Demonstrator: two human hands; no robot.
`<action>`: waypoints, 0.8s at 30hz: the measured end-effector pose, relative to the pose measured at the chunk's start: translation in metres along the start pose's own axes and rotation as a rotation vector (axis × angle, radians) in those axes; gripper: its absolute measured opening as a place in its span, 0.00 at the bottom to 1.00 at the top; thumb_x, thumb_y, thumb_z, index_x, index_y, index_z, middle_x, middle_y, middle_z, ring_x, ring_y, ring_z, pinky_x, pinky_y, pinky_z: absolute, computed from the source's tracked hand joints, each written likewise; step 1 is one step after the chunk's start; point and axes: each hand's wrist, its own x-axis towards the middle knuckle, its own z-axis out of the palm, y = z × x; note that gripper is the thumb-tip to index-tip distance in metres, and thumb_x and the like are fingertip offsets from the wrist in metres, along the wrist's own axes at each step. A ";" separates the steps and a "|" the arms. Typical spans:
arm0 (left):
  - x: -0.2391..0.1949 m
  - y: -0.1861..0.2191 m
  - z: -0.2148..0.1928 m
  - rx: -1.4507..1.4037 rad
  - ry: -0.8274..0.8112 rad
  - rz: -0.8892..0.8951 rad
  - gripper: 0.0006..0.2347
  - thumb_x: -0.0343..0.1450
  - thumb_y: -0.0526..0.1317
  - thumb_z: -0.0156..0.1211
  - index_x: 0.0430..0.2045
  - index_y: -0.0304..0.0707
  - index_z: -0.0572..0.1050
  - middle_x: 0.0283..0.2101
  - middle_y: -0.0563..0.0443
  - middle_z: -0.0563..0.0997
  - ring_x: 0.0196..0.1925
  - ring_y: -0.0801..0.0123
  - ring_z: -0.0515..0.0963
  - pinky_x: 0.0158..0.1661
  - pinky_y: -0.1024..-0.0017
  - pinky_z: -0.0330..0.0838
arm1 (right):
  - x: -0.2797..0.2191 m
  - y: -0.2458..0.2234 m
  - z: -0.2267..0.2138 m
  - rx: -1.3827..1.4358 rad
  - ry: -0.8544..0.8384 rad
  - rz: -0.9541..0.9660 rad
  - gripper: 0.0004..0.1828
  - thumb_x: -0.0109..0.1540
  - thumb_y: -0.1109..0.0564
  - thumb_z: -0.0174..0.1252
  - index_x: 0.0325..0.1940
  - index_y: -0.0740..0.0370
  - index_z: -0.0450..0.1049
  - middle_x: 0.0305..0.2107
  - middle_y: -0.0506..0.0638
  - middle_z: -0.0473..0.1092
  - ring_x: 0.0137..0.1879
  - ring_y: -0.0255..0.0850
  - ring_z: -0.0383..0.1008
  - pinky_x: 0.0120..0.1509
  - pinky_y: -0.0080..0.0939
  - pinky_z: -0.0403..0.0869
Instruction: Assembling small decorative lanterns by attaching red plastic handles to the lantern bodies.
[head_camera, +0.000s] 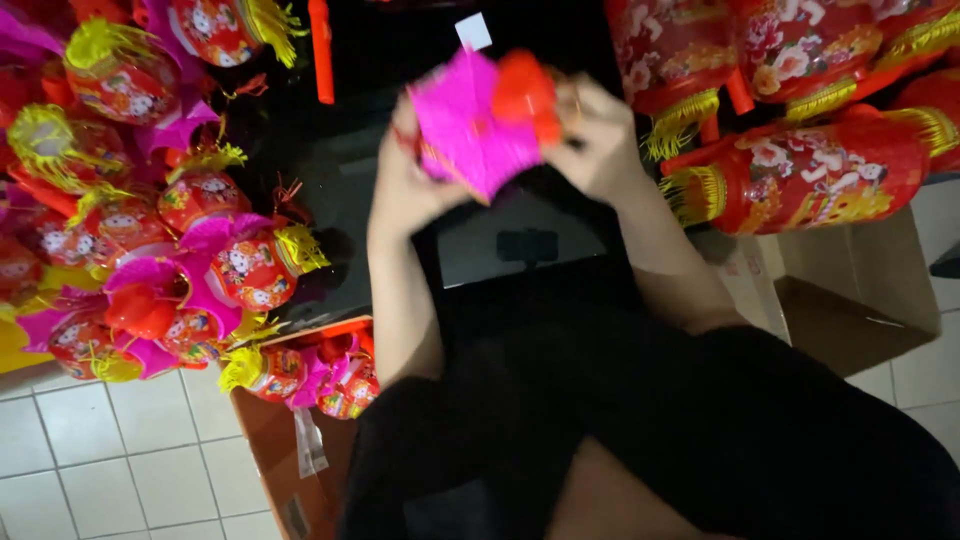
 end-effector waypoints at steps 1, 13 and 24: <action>-0.008 0.010 0.006 -0.002 -0.001 -0.002 0.43 0.61 0.46 0.83 0.69 0.37 0.59 0.69 0.43 0.68 0.72 0.57 0.69 0.74 0.59 0.63 | -0.008 -0.009 -0.005 -0.073 -0.002 -0.022 0.09 0.62 0.73 0.60 0.46 0.79 0.76 0.38 0.64 0.70 0.39 0.53 0.73 0.39 0.46 0.76; -0.060 -0.006 0.022 0.587 -0.098 0.332 0.26 0.63 0.41 0.80 0.53 0.34 0.73 0.70 0.32 0.67 0.69 0.38 0.70 0.67 0.39 0.59 | -0.044 -0.030 -0.015 -0.019 0.035 -0.171 0.21 0.73 0.51 0.48 0.53 0.69 0.82 0.55 0.68 0.74 0.53 0.66 0.79 0.53 0.58 0.78; -0.075 -0.008 0.016 0.717 0.024 0.840 0.14 0.72 0.42 0.65 0.51 0.64 0.74 0.61 0.54 0.78 0.58 0.49 0.80 0.55 0.35 0.78 | -0.034 -0.054 -0.034 -0.150 0.000 -0.437 0.22 0.74 0.53 0.42 0.46 0.56 0.84 0.48 0.56 0.80 0.55 0.59 0.80 0.59 0.52 0.78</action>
